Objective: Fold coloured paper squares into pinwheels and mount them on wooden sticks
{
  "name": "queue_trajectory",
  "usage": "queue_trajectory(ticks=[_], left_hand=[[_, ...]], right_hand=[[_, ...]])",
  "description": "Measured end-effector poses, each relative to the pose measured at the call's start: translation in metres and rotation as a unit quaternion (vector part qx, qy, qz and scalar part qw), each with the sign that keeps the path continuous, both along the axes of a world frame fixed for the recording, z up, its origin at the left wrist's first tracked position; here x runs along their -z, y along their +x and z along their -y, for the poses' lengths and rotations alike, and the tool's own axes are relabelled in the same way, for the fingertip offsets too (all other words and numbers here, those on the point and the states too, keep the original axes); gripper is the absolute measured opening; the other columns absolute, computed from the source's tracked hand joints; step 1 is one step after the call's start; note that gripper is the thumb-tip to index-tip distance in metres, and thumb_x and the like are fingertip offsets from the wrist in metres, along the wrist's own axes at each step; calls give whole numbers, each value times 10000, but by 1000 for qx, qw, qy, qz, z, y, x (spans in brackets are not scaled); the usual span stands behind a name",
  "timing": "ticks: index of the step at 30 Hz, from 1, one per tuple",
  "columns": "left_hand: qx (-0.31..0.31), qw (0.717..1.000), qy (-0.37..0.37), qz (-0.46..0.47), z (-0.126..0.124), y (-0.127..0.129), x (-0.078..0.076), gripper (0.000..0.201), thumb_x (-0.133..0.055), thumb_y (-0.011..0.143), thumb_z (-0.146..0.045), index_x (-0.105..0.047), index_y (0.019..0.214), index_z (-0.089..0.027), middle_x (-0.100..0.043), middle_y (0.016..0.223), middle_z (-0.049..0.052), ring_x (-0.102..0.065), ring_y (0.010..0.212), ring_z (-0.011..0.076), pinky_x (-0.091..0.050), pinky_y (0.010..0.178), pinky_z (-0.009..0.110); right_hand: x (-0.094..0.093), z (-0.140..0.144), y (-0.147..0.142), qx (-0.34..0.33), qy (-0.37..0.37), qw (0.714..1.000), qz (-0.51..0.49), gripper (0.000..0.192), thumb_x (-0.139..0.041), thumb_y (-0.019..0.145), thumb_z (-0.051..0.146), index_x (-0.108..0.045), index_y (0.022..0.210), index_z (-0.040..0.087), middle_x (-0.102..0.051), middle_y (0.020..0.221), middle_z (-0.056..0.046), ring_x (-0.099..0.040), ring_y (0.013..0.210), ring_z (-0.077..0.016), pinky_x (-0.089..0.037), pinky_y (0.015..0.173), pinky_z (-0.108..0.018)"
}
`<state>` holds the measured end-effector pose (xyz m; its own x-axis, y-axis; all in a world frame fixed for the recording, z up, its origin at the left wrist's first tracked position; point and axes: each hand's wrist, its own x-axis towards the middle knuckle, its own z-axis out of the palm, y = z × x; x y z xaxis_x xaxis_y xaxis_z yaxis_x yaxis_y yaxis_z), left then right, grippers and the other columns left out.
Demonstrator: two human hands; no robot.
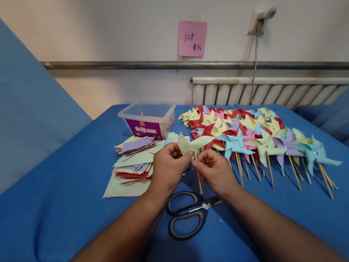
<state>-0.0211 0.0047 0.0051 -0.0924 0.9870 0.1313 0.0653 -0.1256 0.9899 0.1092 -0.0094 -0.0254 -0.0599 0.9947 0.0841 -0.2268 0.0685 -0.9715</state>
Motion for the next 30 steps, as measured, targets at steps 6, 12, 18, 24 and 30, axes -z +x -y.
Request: queue_trajectory(ticks=[6, 12, 18, 24, 30], left_hand=[[9, 1000, -11, 17, 1, 2, -4, 213, -787, 612, -273, -671, 736, -145, -674, 654, 8, -588, 580, 136, -433, 559, 238], [10, 1000, 0, 12, 0, 1, 1, 219, -780, 628, -296, -684, 758, -148, -661, 658, 2, -580, 586, 134, -430, 565, 239], [-2, 1000, 6, -3, -2, 0, 4, 224, -786, 624, -309, -687, 747, -151, -667, 676, 4, -576, 590, 128, -425, 562, 233], [13, 999, -11, 42, -1, 3, 1, 258, -810, 592, -282, -698, 776, -139, -705, 719, 18, -613, 619, 138, -459, 606, 244], [29, 995, -26, 90, 2, 7, -5, 259, -821, 567, -226, -693, 774, -135, -703, 705, 8, -612, 622, 127, -465, 628, 240]], right_hand=[[0, 1, -1, -1, 5, 1000, 1, 426, -843, 625, 483, -516, 664, 213, -507, 527, 77, -419, 409, -72, -313, 386, -212], [-2, 1, 0, -2, -4, 1000, 19, 416, -825, 645, 485, -504, 659, 221, -489, 513, 80, -402, 406, -77, -290, 379, -219], [0, -1, 0, 21, 14, 999, 32, 346, -796, 672, 417, -511, 632, 224, -484, 525, 70, -399, 457, -89, -300, 428, -230], [4, -1, -1, 60, 42, 994, 83, 302, -741, 721, 402, -516, 630, 223, -514, 565, 50, -425, 520, -107, -317, 485, -245], [3, -3, 0, 63, 42, 994, 85, 315, -741, 724, 411, -508, 625, 222, -515, 569, 45, -426, 531, -113, -319, 493, -248]])
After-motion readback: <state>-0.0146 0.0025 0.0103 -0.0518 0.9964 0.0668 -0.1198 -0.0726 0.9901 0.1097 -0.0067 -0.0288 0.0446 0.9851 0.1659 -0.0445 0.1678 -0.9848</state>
